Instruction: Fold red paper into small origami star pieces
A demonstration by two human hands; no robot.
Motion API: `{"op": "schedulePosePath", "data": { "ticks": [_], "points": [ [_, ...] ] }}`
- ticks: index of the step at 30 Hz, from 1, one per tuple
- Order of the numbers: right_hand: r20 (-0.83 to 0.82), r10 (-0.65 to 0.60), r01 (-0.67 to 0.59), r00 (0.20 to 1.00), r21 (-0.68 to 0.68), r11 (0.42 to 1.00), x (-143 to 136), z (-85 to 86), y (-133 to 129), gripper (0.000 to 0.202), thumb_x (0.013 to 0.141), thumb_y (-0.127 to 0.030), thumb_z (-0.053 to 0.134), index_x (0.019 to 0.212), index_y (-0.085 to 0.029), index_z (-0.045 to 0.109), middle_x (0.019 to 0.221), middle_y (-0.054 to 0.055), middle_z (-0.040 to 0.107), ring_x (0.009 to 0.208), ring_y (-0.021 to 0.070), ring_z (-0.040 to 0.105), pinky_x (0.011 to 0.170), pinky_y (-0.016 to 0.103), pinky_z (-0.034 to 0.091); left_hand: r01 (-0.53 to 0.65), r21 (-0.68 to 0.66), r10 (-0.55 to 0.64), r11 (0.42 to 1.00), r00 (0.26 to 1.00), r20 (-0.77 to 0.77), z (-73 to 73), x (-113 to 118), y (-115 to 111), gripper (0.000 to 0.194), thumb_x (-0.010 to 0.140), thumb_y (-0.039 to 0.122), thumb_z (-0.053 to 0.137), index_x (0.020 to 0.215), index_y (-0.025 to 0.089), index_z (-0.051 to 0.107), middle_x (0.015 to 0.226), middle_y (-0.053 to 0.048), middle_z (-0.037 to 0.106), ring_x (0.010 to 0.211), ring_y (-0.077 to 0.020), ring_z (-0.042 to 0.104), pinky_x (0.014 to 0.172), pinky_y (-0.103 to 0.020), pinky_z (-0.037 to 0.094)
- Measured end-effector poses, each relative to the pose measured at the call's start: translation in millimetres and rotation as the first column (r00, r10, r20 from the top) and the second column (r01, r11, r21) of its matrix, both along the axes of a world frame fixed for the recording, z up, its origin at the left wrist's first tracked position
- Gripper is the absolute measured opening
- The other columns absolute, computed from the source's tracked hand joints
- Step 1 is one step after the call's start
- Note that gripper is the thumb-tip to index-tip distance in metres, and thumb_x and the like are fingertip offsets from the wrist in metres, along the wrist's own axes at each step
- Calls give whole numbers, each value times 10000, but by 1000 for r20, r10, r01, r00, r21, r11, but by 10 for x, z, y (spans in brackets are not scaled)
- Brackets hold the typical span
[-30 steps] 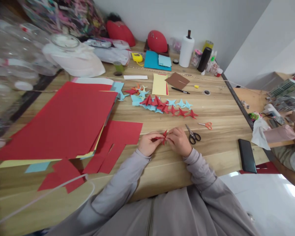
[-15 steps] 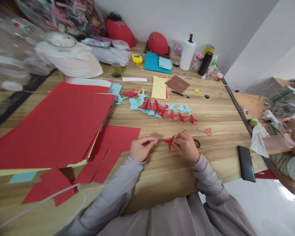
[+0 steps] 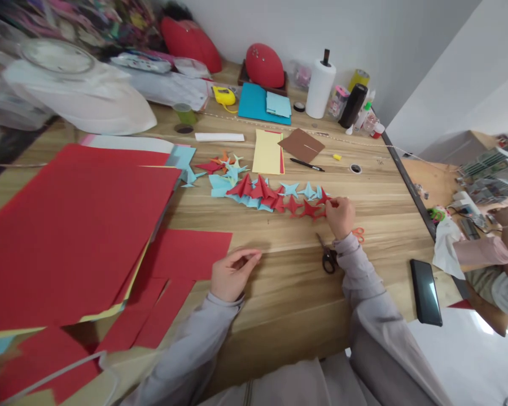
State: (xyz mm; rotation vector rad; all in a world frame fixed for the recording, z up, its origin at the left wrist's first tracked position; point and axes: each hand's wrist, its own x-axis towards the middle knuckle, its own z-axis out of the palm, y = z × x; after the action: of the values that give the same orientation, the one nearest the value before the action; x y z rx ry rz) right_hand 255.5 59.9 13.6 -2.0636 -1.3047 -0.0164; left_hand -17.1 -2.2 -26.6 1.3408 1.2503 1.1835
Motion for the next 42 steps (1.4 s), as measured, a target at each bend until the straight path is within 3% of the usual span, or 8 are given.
{"op": "schedulePosePath", "data": {
  "ticks": [10, 17, 22, 24, 29, 32, 36, 42],
  "points": [
    [69, -124, 136, 990, -200, 970, 334, -64, 234, 225, 755, -323, 591, 630, -160, 682, 647, 82, 678, 595, 182, 553, 547, 281, 285, -10, -31, 11, 999, 1000, 8, -17, -23, -13, 116, 712, 287, 681, 707, 180, 725, 713, -33, 698, 625, -130, 601, 596, -233, 491],
    [-50, -141, 142, 989, 9, 990, 183, 109, -127, 424, 874, -430, 457, 597, -154, 619, 528, 11, 546, 521, 126, 433, 546, 271, 282, -26, -27, 27, 999, 999, 28, -10, -16, -4, 121, 702, 283, 680, 702, 169, 720, 693, -33, 689, 588, -121, 590, 566, -227, 483],
    [-244, 77, -34, 967, 175, 984, -385, -24, -611, 474, 886, -533, 439, 602, -175, 564, 519, -14, 476, 510, 122, 423, 508, 264, 331, -42, 67, 44, 997, 999, -22, -70, -17, 17, 134, 713, 295, 676, 706, 166, 714, 667, -24, 668, 567, -115, 578, 537, -223, 466],
    [-175, 283, -268, 943, 107, 958, -672, -135, -747, 488, 926, -493, 385, 558, -202, 519, 517, 4, 481, 499, 134, 433, 500, 284, 348, -52, 123, 59, 991, 997, -57, -58, -17, 17, 133, 720, 292, 671, 715, 164, 708, 695, -27, 673, 599, -120, 591, 567, -230, 481],
    [-93, 517, -521, 851, -24, 853, -1071, -317, -888, 423, 888, -396, 526, 495, -245, 482, 527, 14, 540, 562, 156, 525, 582, 298, 418, 36, 213, 27, 976, 958, -286, 106, -122, -25, 178, 777, 316, 602, 739, 179, 708, 740, -32, 692, 681, -148, 634, 636, -257, 511],
    [3, 576, -571, 818, -127, 811, -1069, -356, -882, 435, 909, -338, 500, 488, -234, 467, 540, 21, 567, 571, 143, 543, 591, 282, 416, 101, 215, 32, 971, 842, -539, 196, -315, -53, 195, 767, 329, 601, 803, 182, 724, 799, -49, 701, 712, -184, 648, 676, -299, 524],
    [5, 558, -555, 830, -88, 827, -1009, -401, -837, 453, 922, -336, 462, 484, -222, 444, 497, 11, 522, 513, 130, 494, 551, 278, 369, 102, 167, 86, 981, 543, -835, 237, -604, -75, 229, 744, 300, 613, 882, 161, 732, 895, -104, 696, 854, -281, 643, 788, -395, 515],
    [-13, 564, -564, 826, 19, 826, -974, -455, -822, 473, 915, -374, 455, 478, -204, 397, 462, -20, 445, 486, 114, 430, 537, 263, 311, 3, 8, 7, 1000, 197, -980, 311, -710, -109, 415, 754, 378, 610, 1040, 88, 687, 1080, -195, 640, 1008, -336, 598, 875, -417, 474]
  ]
}}
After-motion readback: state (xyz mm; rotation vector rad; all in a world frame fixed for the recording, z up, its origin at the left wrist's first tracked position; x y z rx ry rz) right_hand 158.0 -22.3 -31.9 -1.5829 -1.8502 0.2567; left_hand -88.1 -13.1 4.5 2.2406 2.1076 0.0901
